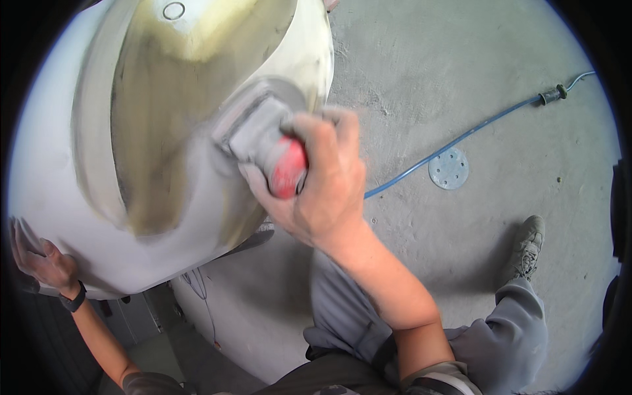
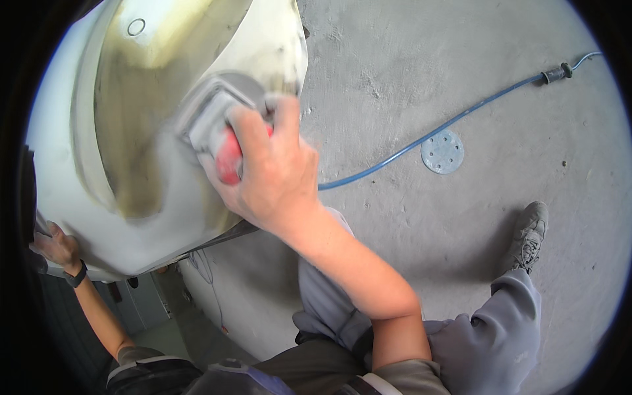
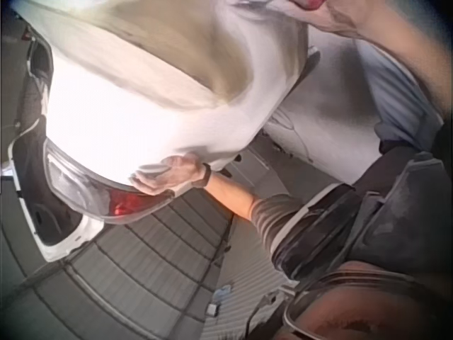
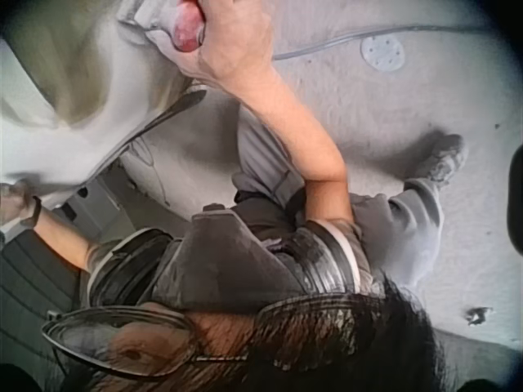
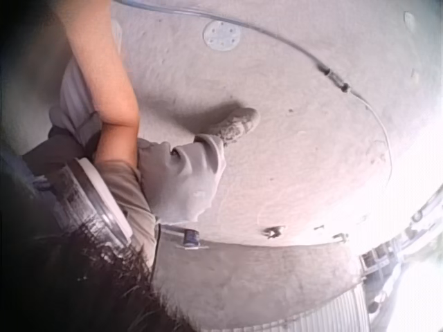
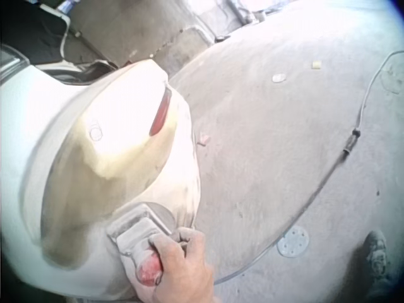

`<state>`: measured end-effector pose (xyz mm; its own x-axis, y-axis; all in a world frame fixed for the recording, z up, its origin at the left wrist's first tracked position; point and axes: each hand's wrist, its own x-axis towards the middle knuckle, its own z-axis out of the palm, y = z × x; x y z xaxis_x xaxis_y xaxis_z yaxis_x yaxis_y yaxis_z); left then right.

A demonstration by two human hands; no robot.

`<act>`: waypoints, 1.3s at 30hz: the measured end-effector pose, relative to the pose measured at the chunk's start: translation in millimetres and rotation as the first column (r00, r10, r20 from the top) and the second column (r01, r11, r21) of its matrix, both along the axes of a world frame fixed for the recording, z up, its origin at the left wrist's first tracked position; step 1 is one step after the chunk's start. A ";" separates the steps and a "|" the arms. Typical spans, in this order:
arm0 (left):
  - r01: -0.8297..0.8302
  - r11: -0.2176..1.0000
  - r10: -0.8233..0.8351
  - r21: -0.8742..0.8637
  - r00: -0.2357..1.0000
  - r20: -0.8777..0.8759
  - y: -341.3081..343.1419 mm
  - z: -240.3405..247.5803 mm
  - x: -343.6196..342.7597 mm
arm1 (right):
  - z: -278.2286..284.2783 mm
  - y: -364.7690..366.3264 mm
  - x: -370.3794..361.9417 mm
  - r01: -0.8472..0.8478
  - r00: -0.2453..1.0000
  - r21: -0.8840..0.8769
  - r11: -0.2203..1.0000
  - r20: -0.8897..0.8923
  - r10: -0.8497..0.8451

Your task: The person uses a pneumatic orbital sander to smooth the surface of a white car bumper. They move the sander across the rear bumper, including around the taillight and near the license plate area, while kneeling on the floor.

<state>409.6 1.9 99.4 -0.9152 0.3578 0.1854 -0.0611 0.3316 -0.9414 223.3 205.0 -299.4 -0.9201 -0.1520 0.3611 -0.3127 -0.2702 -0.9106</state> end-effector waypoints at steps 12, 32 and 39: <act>0.011 1.000 -0.011 0.003 1.000 -0.002 0.0 -0.9 0.8 | -0.4 0.9 -7.9 0.010 1.000 -0.005 1.000 -0.010 -0.010; 0.055 0.998 -0.054 -0.030 0.998 0.025 -5.2 3.1 3.3 | -53.4 -14.4 -48.7 0.085 0.994 -0.069 0.994 -0.062 -0.089; 0.066 0.997 -0.064 -0.034 0.997 0.032 -6.9 6.3 1.4 | -64.7 -23.1 81.7 0.003 0.979 -0.010 1.000 -0.203 -0.005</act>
